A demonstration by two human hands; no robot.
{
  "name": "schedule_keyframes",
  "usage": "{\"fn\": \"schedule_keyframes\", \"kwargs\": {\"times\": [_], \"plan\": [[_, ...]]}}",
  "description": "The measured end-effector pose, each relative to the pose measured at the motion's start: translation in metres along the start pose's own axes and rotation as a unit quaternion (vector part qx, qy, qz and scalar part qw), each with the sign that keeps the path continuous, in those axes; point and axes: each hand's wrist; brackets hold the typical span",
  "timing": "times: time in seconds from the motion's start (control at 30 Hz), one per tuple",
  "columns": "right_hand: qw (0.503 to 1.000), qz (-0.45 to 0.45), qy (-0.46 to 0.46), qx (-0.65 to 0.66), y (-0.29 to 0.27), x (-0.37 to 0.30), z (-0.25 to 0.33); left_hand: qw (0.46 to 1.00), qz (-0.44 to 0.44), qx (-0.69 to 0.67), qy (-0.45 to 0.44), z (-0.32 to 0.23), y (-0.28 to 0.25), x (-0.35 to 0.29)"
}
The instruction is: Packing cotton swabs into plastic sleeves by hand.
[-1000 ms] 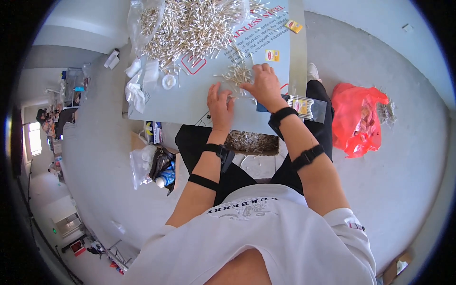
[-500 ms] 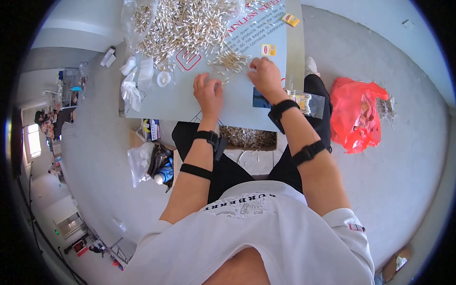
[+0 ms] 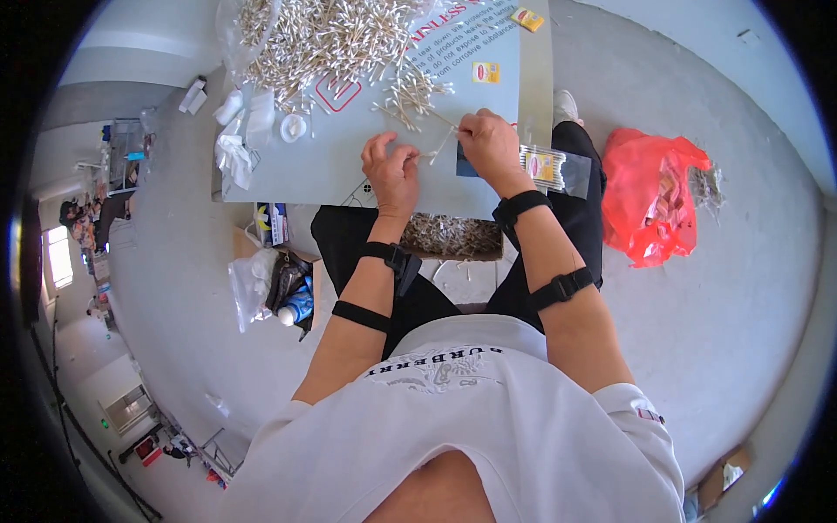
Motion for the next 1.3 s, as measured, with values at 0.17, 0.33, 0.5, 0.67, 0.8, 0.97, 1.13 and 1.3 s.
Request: {"fn": "schedule_keyframes", "kwargs": {"times": [0.17, 0.33, 0.5, 0.67, 0.8, 0.97, 1.13, 1.3], "plan": [[0.996, -0.042, -0.083, 0.012, 0.007, -0.002, 0.0, 1.0, 0.014, -0.016, 0.013, -0.016, 0.001, -0.004], [0.986, -0.035, -0.164, 0.001, 0.006, 0.003, -0.007, 0.998, 0.005, 0.018, -0.061, -0.019, -0.006, -0.011], [0.992, -0.031, -0.116, -0.034, 0.016, -0.009, -0.007, 0.999, 0.027, 0.001, -0.027, -0.012, -0.008, -0.008], [0.991, -0.063, -0.105, -0.052, 0.014, -0.019, 0.0, 0.999, 0.008, 0.012, -0.035, -0.013, -0.004, -0.006], [0.997, -0.011, -0.074, 0.036, 0.013, -0.021, -0.007, 0.999, 0.043, -0.028, -0.009, -0.015, 0.001, 0.002], [0.994, -0.029, -0.012, 0.105, 0.011, -0.021, -0.002, 0.993, 0.074, -0.086, -0.02, -0.02, 0.006, 0.007], [0.998, -0.056, 0.0, 0.033, 0.005, -0.017, -0.005, 0.994, 0.102, -0.015, 0.02, -0.027, 0.005, -0.006], [0.997, -0.001, -0.077, -0.02, 0.005, -0.008, 0.005, 0.981, 0.174, 0.086, -0.03, -0.037, 0.015, -0.028]]}}
Point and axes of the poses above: each hand's wrist, its own x-axis towards the middle knuckle, its own y-axis out of the palm, z = x × y, and after that the axes turned 10 degrees about -x, right-handed
